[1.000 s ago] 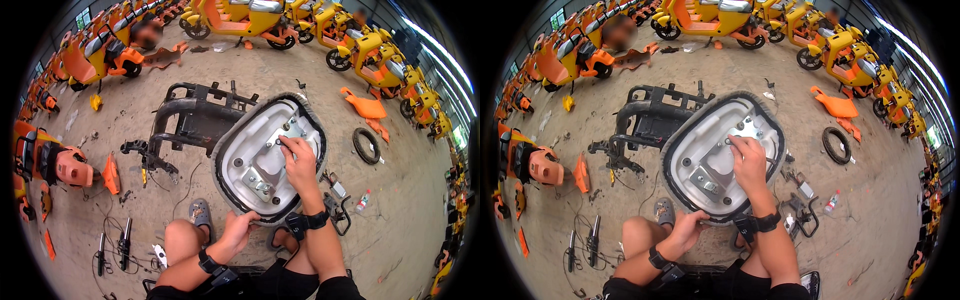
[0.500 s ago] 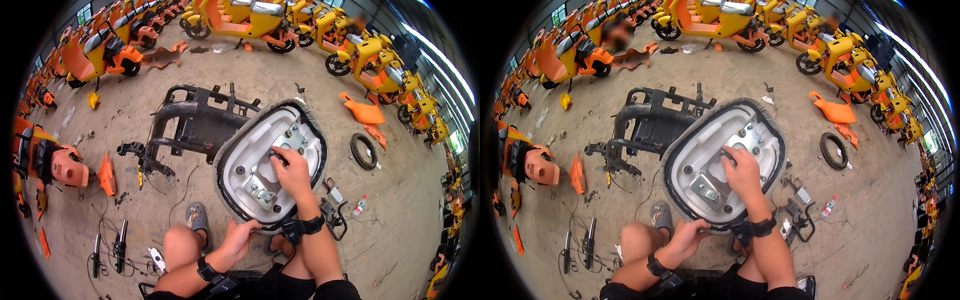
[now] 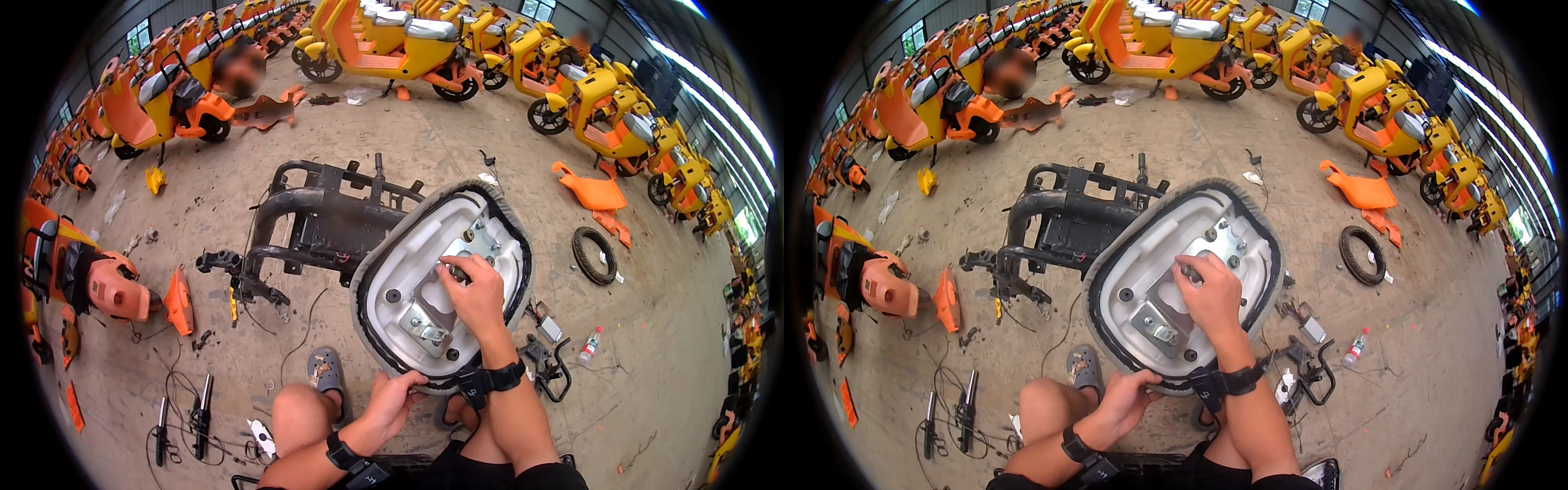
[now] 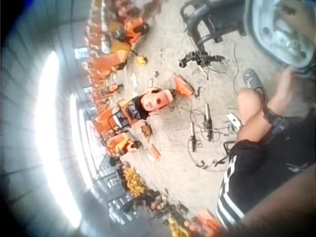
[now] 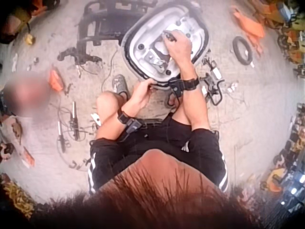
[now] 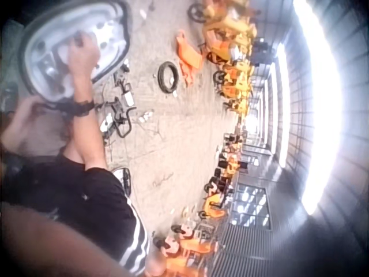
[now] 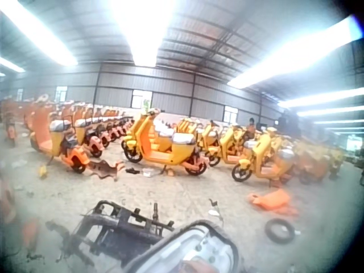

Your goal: The person assembles a scooter seat base by placing screws into the metal frame and tightening them by hand.

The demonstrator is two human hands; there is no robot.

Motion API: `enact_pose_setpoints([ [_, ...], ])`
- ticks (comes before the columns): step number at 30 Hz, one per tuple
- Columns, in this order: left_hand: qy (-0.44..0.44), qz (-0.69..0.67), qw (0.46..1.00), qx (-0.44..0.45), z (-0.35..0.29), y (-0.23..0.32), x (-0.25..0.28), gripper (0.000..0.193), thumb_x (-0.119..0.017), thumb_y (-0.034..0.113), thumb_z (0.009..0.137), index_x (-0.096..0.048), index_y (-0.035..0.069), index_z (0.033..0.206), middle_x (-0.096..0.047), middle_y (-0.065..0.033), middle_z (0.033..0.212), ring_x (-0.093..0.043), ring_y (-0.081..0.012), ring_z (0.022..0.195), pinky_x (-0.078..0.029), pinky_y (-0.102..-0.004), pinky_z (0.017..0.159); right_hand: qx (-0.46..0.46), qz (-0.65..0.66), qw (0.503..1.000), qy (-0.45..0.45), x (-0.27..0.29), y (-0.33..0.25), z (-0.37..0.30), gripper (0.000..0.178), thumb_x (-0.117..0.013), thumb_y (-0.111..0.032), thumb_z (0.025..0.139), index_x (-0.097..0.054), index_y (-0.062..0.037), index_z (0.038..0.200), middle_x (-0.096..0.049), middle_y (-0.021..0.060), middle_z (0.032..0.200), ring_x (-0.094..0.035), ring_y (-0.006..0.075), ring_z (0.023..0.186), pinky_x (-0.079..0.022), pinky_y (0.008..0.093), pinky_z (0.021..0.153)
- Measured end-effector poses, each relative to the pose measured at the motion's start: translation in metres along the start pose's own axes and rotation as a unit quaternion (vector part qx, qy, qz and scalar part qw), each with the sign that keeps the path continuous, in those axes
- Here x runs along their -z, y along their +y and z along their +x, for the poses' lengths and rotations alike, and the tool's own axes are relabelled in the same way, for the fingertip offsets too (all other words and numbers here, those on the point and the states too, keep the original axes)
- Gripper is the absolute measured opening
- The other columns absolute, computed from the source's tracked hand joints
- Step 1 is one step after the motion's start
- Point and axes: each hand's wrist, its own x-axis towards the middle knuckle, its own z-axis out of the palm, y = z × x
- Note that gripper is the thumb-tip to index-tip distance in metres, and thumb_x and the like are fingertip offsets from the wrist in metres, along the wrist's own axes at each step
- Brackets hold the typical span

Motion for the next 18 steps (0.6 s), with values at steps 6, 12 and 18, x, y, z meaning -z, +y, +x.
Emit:
enact_pose_setpoints([
  [6, 0.0, -0.01, 1.0, 0.002, 0.002, -0.003, 0.003, 0.028, -0.057, -0.004, 0.084, -0.059, 0.001, 0.111, -0.064, -0.0084, 0.109, -0.062, -0.0213, 0.098, -0.05, -0.0394, 0.085, 0.026, 0.03, 0.999, 0.011, -0.005, 0.012, -0.002, 0.021, -0.068, -0.008, 0.08, -0.075, -0.0099, 0.1, -0.066, 0.0087, 0.089, -0.065, 0.0276, 0.08, -0.05, 0.0355, 0.071],
  [12, -0.01, -0.011, 1.0, -0.006, 0.005, -0.006, 0.004, 0.024, -0.057, -0.004, 0.084, -0.06, 0.0, 0.108, -0.065, -0.0088, 0.105, -0.063, -0.0213, 0.096, -0.05, -0.0403, 0.086, 0.015, 0.017, 0.999, 0.026, -0.013, 0.013, -0.005, 0.023, -0.062, -0.001, 0.081, -0.071, -0.0096, 0.1, -0.065, 0.0084, 0.096, -0.067, 0.0282, 0.088, -0.052, 0.0388, 0.074],
  [18, -0.016, -0.008, 1.0, -0.007, 0.004, -0.004, 0.002, 0.019, -0.056, -0.003, 0.085, -0.062, -0.002, 0.103, -0.066, -0.0096, 0.101, -0.064, -0.0227, 0.096, -0.05, -0.0423, 0.088, 0.044, -0.038, 0.998, 0.03, -0.018, 0.018, -0.006, 0.024, -0.056, 0.001, 0.083, -0.064, -0.009, 0.103, -0.065, 0.0076, 0.101, -0.069, 0.0284, 0.09, -0.053, 0.042, 0.074],
])
